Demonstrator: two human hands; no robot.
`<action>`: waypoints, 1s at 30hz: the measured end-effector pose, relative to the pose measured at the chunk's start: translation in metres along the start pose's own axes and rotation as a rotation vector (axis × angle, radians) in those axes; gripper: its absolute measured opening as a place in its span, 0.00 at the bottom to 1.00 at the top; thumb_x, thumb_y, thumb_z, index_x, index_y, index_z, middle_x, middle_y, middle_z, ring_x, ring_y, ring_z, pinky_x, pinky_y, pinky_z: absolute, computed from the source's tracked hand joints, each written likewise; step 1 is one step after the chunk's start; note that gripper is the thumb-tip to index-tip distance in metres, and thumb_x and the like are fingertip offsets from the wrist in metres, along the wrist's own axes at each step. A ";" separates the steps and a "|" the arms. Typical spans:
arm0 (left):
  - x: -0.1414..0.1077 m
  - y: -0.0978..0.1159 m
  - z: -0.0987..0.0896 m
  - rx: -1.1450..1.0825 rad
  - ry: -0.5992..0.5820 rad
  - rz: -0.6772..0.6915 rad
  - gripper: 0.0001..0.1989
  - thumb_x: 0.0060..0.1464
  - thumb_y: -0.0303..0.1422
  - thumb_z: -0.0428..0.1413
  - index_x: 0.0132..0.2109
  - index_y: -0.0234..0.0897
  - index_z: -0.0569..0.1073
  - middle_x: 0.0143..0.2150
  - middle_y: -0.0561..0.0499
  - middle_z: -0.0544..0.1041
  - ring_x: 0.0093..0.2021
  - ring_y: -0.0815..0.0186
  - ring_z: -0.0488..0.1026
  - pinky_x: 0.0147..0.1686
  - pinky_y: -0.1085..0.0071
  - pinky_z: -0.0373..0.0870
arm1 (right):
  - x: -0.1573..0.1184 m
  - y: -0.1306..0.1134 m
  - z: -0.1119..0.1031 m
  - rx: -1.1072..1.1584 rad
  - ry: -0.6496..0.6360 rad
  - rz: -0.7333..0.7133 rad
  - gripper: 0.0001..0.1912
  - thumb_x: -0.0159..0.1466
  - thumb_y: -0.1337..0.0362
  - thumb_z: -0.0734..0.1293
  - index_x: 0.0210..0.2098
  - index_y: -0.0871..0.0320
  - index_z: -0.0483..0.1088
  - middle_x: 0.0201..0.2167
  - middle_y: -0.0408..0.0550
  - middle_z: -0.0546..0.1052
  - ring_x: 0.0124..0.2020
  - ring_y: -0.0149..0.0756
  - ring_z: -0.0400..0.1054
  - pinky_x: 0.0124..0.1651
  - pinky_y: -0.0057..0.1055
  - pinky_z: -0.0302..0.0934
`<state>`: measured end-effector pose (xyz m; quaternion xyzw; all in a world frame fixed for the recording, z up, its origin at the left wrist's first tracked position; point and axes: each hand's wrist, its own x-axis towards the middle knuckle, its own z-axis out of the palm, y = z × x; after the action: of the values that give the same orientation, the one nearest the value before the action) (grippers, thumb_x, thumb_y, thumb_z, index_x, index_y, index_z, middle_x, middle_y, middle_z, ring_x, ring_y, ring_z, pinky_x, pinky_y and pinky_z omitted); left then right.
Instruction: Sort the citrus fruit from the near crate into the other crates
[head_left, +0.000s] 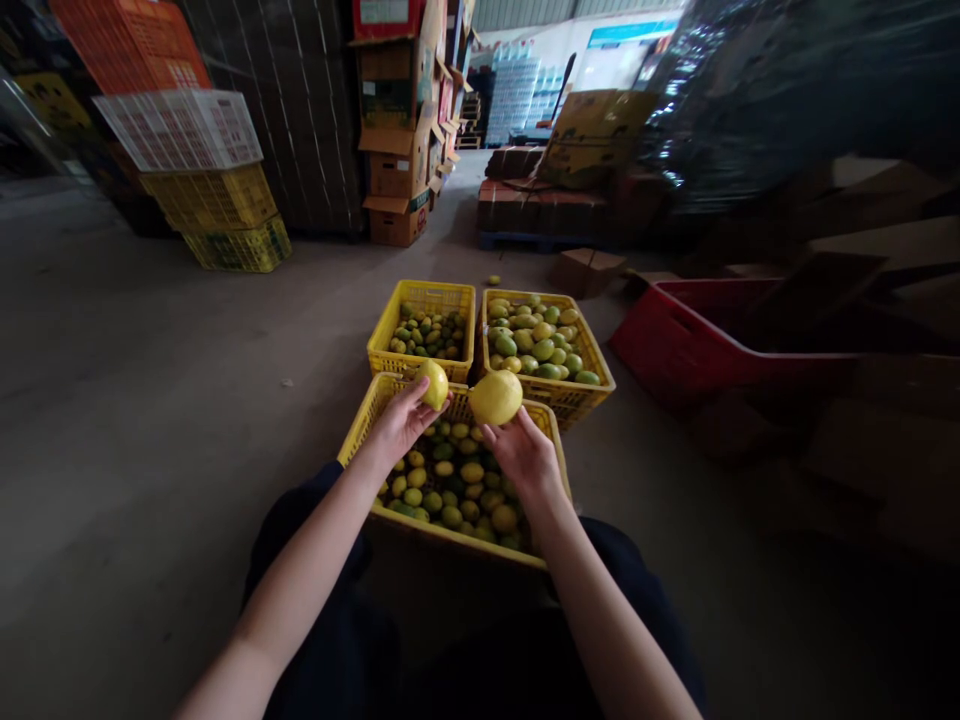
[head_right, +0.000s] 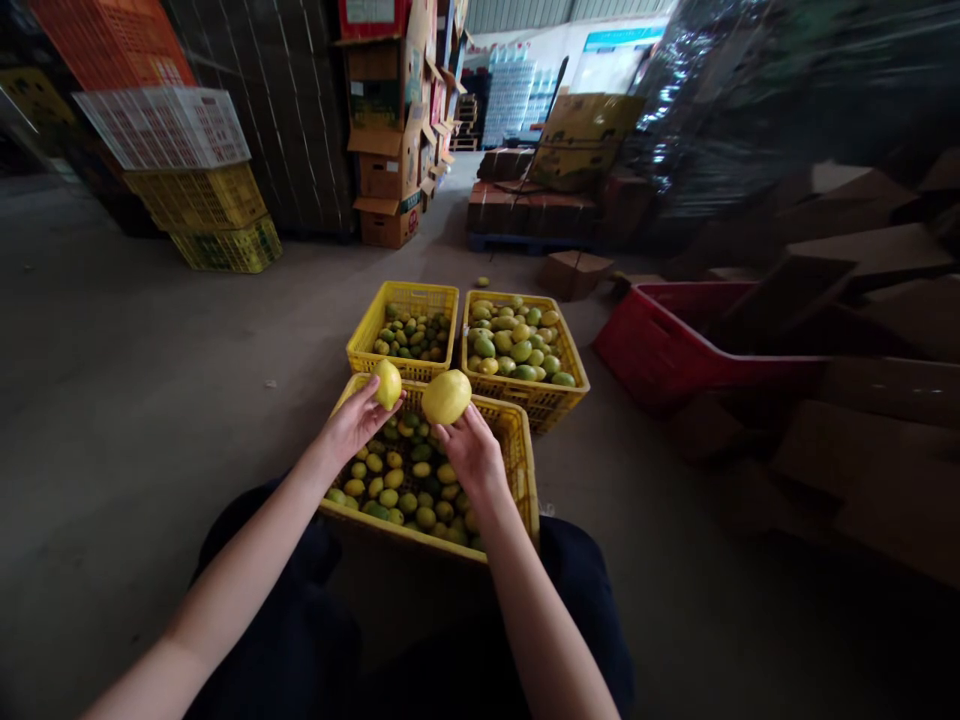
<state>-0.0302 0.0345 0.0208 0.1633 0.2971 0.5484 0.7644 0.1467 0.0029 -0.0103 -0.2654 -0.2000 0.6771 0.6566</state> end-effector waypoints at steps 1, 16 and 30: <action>0.000 0.000 -0.001 -0.009 -0.008 0.000 0.11 0.57 0.25 0.56 0.47 0.28 0.73 0.38 0.44 0.79 0.38 0.65 0.79 0.39 0.73 0.77 | 0.000 0.000 0.000 0.007 -0.010 0.006 0.09 0.52 0.64 0.72 0.33 0.52 0.70 0.36 0.40 0.80 0.37 0.33 0.75 0.40 0.29 0.71; -0.005 0.001 0.002 -0.084 0.006 -0.048 0.13 0.60 0.25 0.49 0.49 0.34 0.73 0.40 0.43 0.78 0.41 0.62 0.78 0.33 0.75 0.74 | -0.001 0.003 0.004 0.000 0.074 0.084 0.13 0.53 0.55 0.73 0.36 0.51 0.72 0.32 0.42 0.80 0.34 0.37 0.75 0.38 0.36 0.73; -0.002 0.004 0.006 -0.028 0.110 -0.084 0.14 0.63 0.38 0.50 0.43 0.31 0.74 0.31 0.47 0.77 0.28 0.69 0.76 0.25 0.79 0.74 | -0.005 0.000 0.009 0.031 0.025 0.120 0.10 0.55 0.59 0.68 0.35 0.56 0.73 0.29 0.45 0.79 0.30 0.38 0.73 0.32 0.33 0.69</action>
<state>-0.0297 0.0344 0.0288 0.1095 0.3376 0.5280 0.7715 0.1413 -0.0017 -0.0025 -0.2751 -0.1654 0.7148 0.6214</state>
